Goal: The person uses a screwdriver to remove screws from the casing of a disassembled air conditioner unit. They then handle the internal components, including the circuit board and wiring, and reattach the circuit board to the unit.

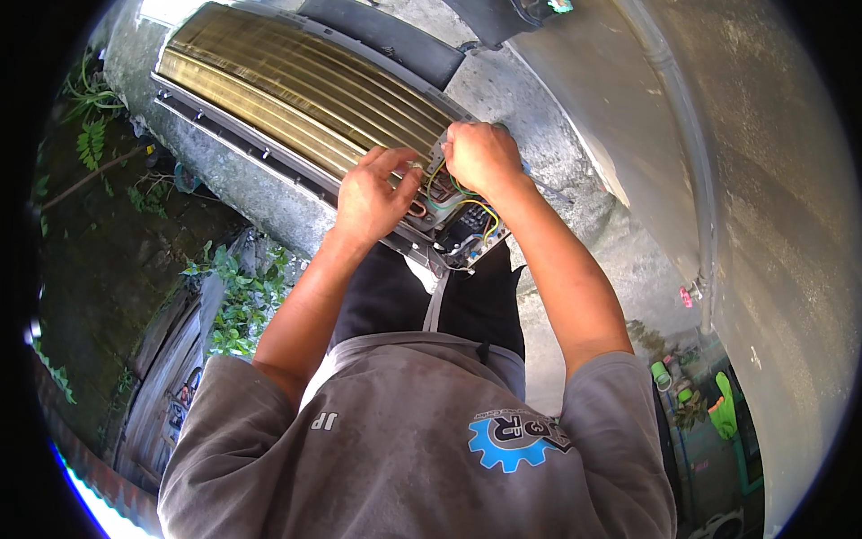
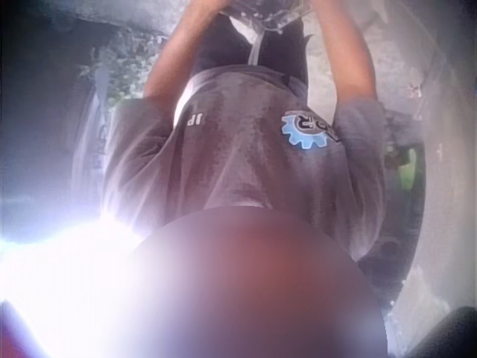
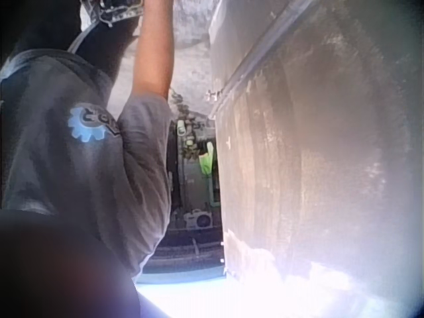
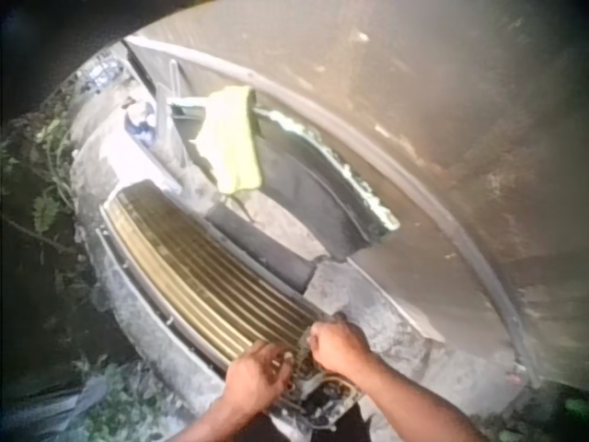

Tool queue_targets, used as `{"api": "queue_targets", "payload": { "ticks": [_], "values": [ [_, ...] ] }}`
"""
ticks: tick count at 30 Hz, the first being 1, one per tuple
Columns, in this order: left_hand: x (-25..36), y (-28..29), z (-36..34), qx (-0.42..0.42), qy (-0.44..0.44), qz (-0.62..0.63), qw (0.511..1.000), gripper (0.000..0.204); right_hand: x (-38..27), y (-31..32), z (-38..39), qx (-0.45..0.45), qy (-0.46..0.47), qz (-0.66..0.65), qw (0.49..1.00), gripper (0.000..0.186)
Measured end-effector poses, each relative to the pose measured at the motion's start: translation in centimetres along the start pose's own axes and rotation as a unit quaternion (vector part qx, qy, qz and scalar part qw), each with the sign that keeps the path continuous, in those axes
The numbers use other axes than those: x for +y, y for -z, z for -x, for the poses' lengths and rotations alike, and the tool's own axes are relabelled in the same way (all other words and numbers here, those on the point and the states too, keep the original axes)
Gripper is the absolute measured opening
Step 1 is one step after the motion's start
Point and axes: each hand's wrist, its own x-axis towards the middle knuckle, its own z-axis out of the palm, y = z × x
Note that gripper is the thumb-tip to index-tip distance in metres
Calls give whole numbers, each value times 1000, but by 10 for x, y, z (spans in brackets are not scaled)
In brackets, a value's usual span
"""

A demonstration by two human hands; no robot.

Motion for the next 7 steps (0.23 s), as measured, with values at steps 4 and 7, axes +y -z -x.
{"api": "queue_targets", "payload": {
  "ticks": [4, 7],
  "values": [
    [-2, 0, 0, 30, -40, -20, 999, 24, -6, 1, 0, 7, 10, 45, 999, 25],
    [-5, 1, 2, 33, -41, -18, 998, 24, -9, 3, 0, 13, 26, 61, 998, 25]
  ]
}}
